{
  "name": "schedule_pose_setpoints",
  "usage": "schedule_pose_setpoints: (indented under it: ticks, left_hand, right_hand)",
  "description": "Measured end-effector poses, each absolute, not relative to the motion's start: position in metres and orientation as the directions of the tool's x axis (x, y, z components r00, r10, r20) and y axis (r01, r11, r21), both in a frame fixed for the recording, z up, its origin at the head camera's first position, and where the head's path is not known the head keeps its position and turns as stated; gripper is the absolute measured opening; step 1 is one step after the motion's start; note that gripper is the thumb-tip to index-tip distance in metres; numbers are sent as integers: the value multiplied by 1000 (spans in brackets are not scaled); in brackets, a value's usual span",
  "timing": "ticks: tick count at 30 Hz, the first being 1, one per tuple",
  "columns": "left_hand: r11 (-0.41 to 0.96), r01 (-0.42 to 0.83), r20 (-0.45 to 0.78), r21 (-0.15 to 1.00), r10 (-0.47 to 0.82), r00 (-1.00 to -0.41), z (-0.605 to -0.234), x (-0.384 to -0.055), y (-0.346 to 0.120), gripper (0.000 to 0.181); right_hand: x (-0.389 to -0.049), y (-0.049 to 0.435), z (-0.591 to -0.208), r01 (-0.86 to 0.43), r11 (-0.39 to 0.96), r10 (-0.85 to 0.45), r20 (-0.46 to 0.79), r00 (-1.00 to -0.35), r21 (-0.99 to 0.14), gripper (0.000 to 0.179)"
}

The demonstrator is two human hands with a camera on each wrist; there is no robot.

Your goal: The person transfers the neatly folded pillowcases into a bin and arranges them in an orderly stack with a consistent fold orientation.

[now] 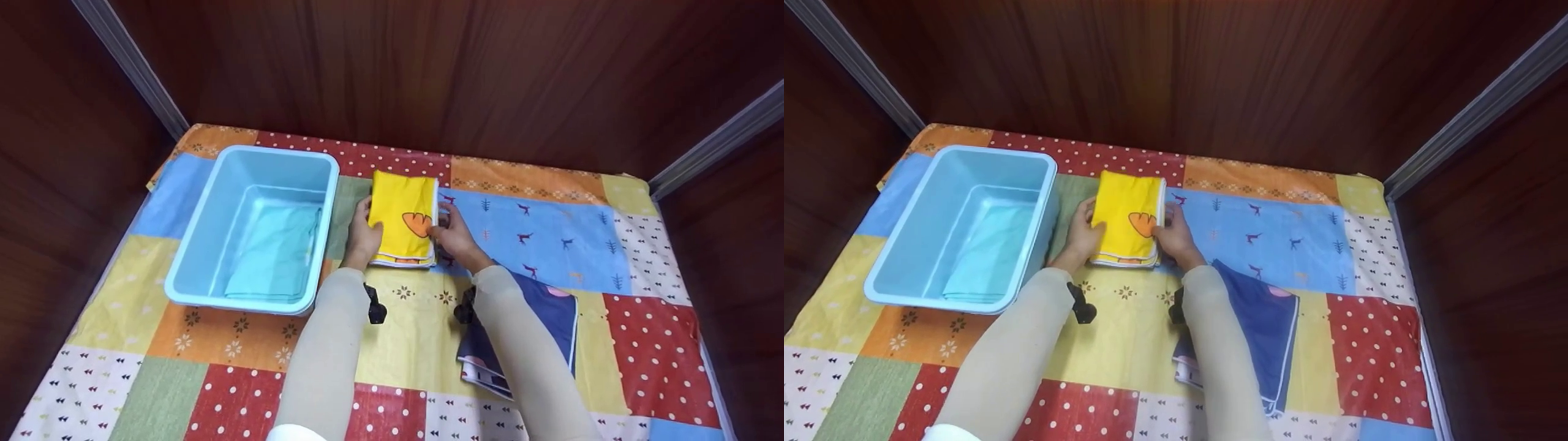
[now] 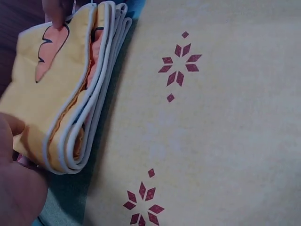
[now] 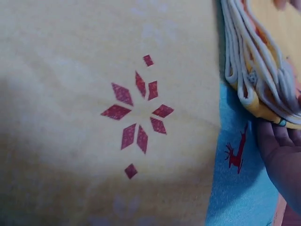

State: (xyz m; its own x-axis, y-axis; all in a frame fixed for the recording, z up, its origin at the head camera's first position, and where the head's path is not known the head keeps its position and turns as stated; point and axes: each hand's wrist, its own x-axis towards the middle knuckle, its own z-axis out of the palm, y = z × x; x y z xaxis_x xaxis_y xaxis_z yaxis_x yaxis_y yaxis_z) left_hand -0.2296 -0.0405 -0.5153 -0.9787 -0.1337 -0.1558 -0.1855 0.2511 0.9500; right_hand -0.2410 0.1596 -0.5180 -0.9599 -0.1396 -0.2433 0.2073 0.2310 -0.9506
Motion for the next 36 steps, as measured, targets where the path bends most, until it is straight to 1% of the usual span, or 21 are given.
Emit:
schedule_pose_setpoints:
  ticks: [3, 4, 6, 11, 14, 20, 30, 36]
  left_hand:
    - [272, -152, -140, 950, -63, -988, -517, -229, -40, 77]
    - [288, -143, -137, 947, -38, -990, -518, -229, -40, 81]
    - [323, -131, -138, 937, 1, -990, -519, -229, -41, 86]
    - [395, -124, -165, 910, 70, -984, -519, -231, -42, 87]
    - [440, -128, -189, 889, 97, -977, -518, -231, -42, 84]
    - [509, -158, -234, 846, 88, -968, -520, -232, -43, 81]
    - [482, -186, -251, 856, 73, -965, -517, -230, -42, 79]
    - [444, -231, -291, 866, 71, -954, -511, -232, -38, 79]
  right_hand:
    - [-241, 158, -519, 155, 271, -191, -211, -959, -950, 92]
    - [-241, 158, -520, 137, 293, -208, -203, -957, -946, 96]
    - [-240, 157, -520, 108, 360, -234, -201, -951, -927, 98]
    - [-239, 155, -521, 88, 457, -287, -241, -927, -885, 94]
    - [-238, 153, -523, 107, 468, -297, -270, -916, -877, 93]
    - [-239, 150, -526, 147, 483, -278, -311, -909, -863, 94]
    - [-239, 149, -524, 170, 449, -257, -309, -916, -877, 91]
    - [-237, 154, -518, 197, 412, -257, -321, -911, -889, 87]
